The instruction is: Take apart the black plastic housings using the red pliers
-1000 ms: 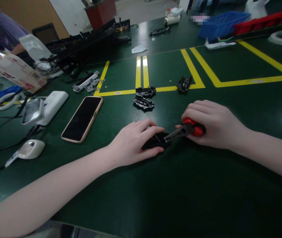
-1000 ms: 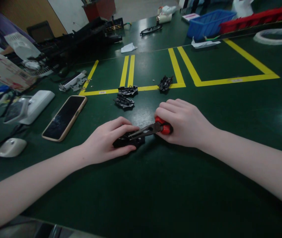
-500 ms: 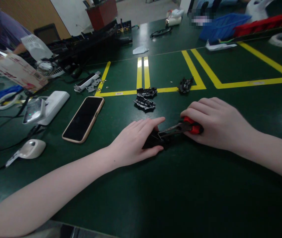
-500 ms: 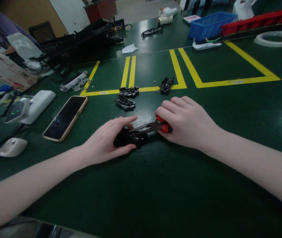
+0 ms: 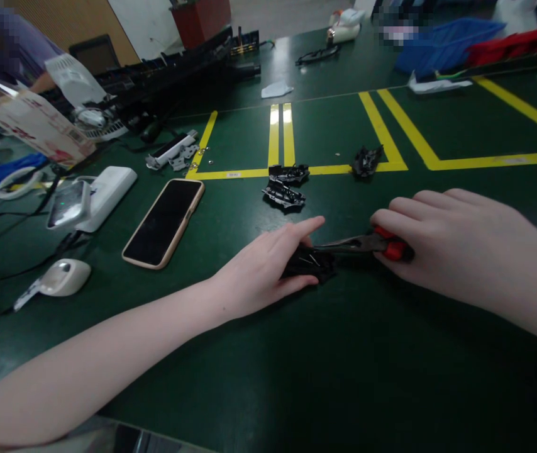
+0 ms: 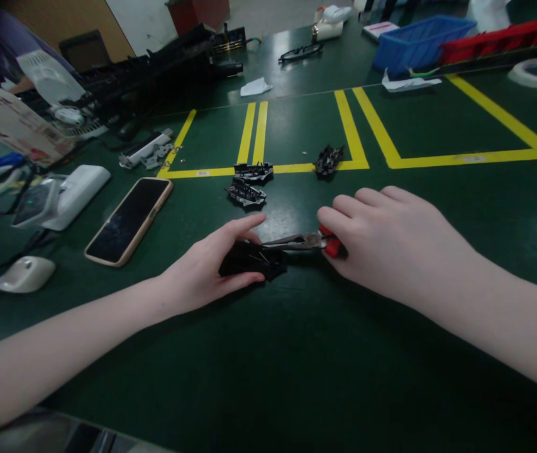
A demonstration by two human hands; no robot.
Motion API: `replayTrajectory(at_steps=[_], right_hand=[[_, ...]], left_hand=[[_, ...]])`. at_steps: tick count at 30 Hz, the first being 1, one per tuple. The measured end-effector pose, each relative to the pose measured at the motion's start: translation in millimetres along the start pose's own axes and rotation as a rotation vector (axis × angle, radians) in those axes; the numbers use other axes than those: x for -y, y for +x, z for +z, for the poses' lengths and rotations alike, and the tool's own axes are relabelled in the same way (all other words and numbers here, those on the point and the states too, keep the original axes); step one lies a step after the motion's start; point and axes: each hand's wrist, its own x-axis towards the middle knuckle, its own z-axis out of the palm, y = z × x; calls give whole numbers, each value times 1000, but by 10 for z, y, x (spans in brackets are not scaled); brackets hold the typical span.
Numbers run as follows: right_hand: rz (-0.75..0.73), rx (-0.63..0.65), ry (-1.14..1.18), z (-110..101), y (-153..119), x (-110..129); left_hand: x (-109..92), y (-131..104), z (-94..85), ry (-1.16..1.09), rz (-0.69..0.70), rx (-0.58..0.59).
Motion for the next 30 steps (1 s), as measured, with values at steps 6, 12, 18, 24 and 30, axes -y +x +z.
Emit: replayTrajectory(at_steps=[6,12,18,24,30], right_hand=[[14,1,17,-39,18,37],[8,10,11,-46,-1,-6],[51,42,43,-3,-7,-53],[135,112,59,47,-6,-130],[51,65,8,-12,0,-98]], left_hand=[[5,-3,3,-24,4,9],[-4,-4,3,-20,-11,20],[-16,13,-12,20,-53,29],[2,11,-9,24,-91,1],[-2,25,-8,64,-60,-19]])
